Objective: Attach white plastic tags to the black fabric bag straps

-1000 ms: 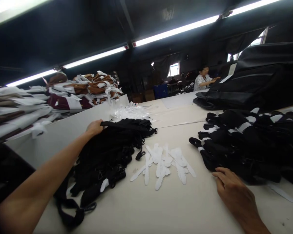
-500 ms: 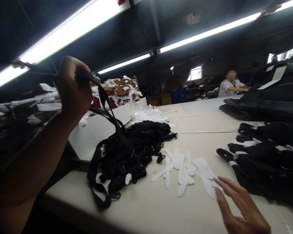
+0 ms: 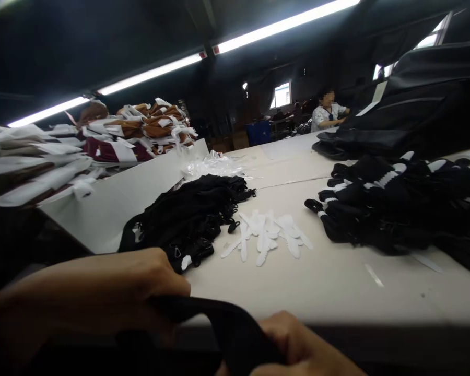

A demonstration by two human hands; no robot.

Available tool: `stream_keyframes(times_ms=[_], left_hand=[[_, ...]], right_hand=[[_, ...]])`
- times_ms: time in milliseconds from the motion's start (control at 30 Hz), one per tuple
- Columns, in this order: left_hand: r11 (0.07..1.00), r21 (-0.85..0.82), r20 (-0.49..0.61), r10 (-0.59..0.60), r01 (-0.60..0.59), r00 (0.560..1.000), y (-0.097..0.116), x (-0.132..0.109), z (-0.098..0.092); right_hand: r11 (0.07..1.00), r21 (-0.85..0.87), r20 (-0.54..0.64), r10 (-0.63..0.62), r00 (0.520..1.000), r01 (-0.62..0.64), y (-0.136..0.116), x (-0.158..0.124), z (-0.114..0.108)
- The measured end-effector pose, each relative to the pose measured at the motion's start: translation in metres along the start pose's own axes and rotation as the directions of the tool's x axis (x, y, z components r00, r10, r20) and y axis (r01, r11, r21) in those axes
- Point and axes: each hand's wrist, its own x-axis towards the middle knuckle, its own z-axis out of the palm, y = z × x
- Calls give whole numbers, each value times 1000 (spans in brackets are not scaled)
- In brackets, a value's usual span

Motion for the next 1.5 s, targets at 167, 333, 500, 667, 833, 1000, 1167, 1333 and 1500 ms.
stream_keyframes(times_ms=[167, 333, 500, 667, 833, 1000, 1167, 1333, 1500], left_hand=[[457, -785, -228, 414, -418, 881, -29, 47, 56], [-39, -789, -596, 293, -613, 748, -26, 87, 97], [-130, -782, -623, 179, -609, 761, -21, 91, 88], [-53, -779, -626, 120, -625, 771, -22, 89, 83], [-71, -749, -652, -100, -659, 752, -25, 96, 69], [-200, -662, -665, -288, -723, 689, -38, 116, 56], [-175, -655, -681, -286, -735, 674, -60, 129, 62], [-127, -670, -667, -331, -732, 668, -58, 127, 68], [-496, -673, -428, -345, -549, 836, -26, 135, 71]], right_hand=[[998, 66, -152, 1, 988, 9, 14, -22, -19], [998, 64, -300, -1, 954, 22, 28, -49, -31], [988, -156, -392, -45, 919, -18, 32, -59, -37], [993, -12, -344, 108, 933, -120, 51, -52, -37], [947, 298, -244, 197, 950, -120, 75, -46, -32], [861, 486, -125, 239, 963, -151, 91, -44, -16], [663, 732, -81, 315, 946, -158, 112, -45, 2], [635, 743, -75, 395, 916, -212, 126, -41, 3], [928, 355, -252, 216, 943, -117, 138, -32, 3]])
